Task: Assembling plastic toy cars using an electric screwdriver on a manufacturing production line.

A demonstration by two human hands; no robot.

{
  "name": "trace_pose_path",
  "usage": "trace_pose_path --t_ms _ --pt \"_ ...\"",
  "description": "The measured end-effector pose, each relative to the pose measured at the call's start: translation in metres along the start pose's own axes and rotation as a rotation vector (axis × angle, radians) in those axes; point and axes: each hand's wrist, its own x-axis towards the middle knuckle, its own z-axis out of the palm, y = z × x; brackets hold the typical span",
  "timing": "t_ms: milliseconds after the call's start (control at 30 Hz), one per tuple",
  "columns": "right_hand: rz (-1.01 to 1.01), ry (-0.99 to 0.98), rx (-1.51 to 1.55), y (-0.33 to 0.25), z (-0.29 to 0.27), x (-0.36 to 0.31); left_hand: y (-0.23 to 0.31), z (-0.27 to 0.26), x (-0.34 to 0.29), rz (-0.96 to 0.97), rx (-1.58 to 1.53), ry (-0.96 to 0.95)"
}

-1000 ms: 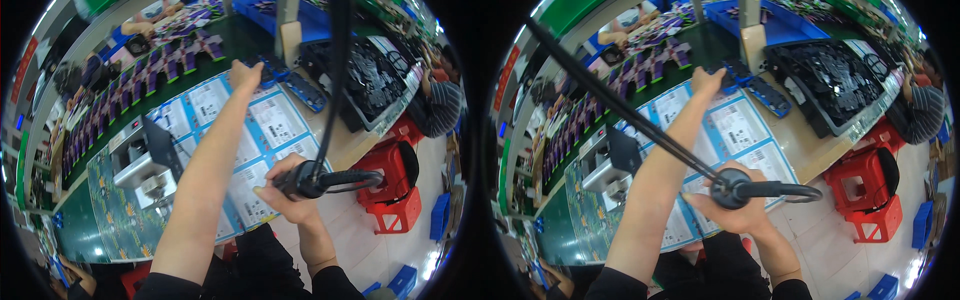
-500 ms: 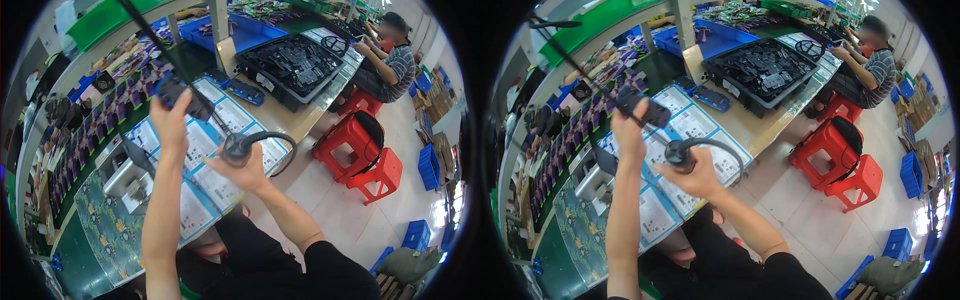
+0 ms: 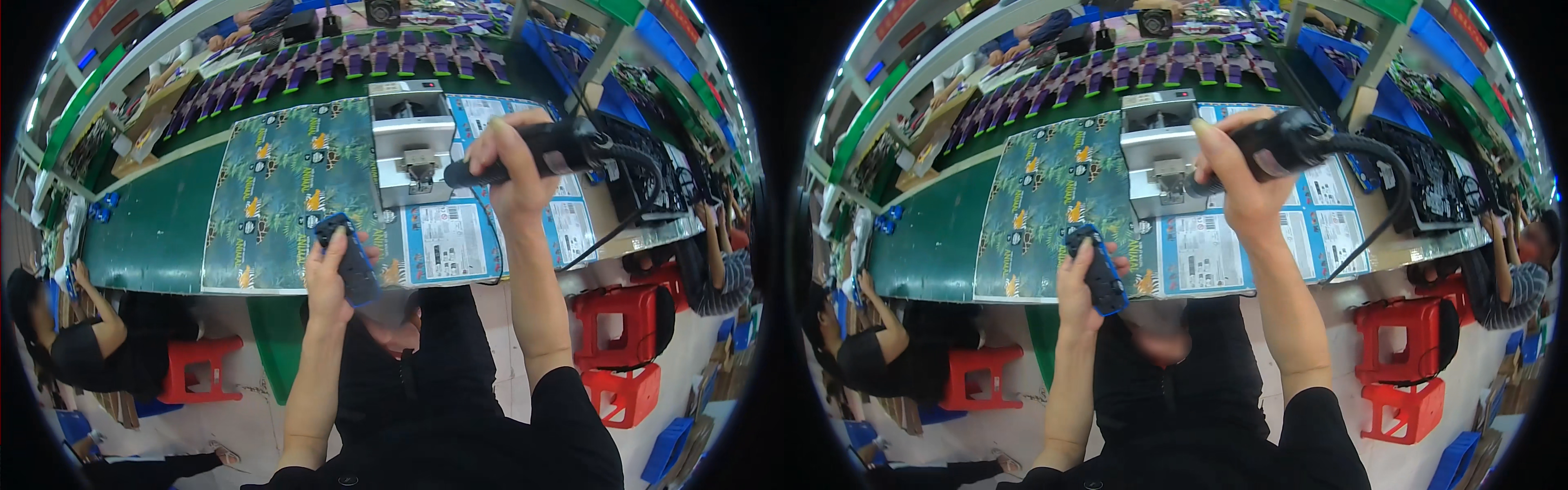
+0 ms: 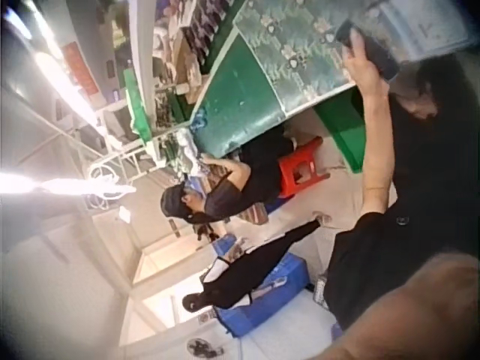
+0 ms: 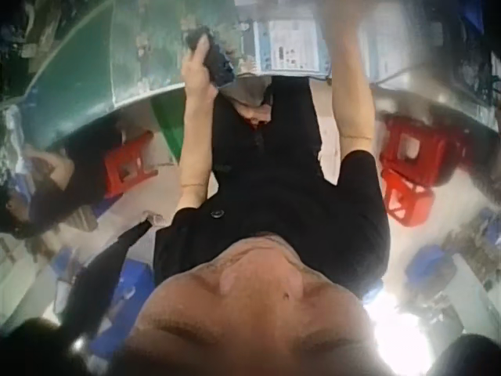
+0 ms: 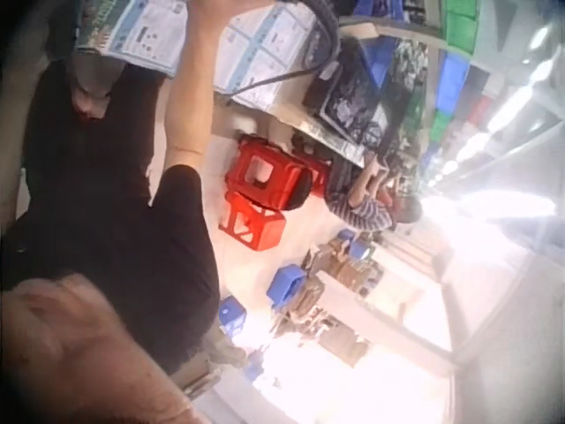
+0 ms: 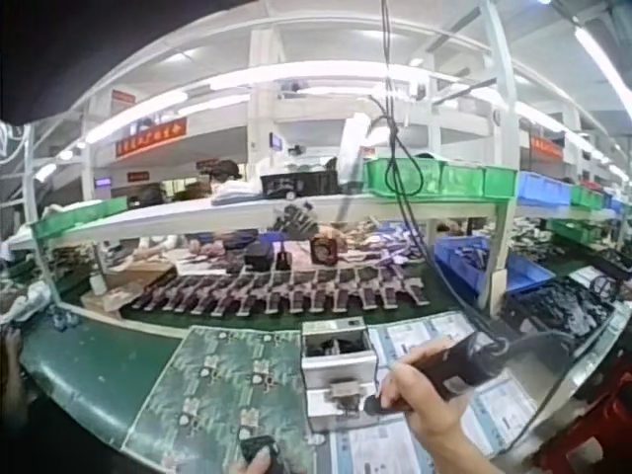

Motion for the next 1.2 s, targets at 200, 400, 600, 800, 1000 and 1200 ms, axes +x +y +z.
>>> trace_pose_path --t_ms 200,400,600,800,1000,1200 --pt "0.030 -0.022 -0.141 0.032 0.035 0.003 -0.021 0.002 0.007 -0.122 -0.133 -0.069" --pt "0.108 -0.104 -0.301 0.037 0.042 0.011 -0.018 0.006 0.013 -0.143 -0.109 -0.101" --pt "0.300 -0.138 -0.317 0.039 0.049 0.020 -0.029 0.003 0.014 -0.072 -0.024 -0.139" --pt "0.174 -0.158 0.187 0.001 0.039 -0.019 -0.029 0.009 0.011 -0.006 0.088 -0.120" --pt "0.126 -0.189 0.219 0.010 0.050 -0.042 -0.034 0.008 0.010 -0.008 0.095 -0.160" --pt "0.141 -0.170 0.100 0.023 0.055 -0.051 -0.032 0.009 0.008 -0.017 0.097 -0.145"
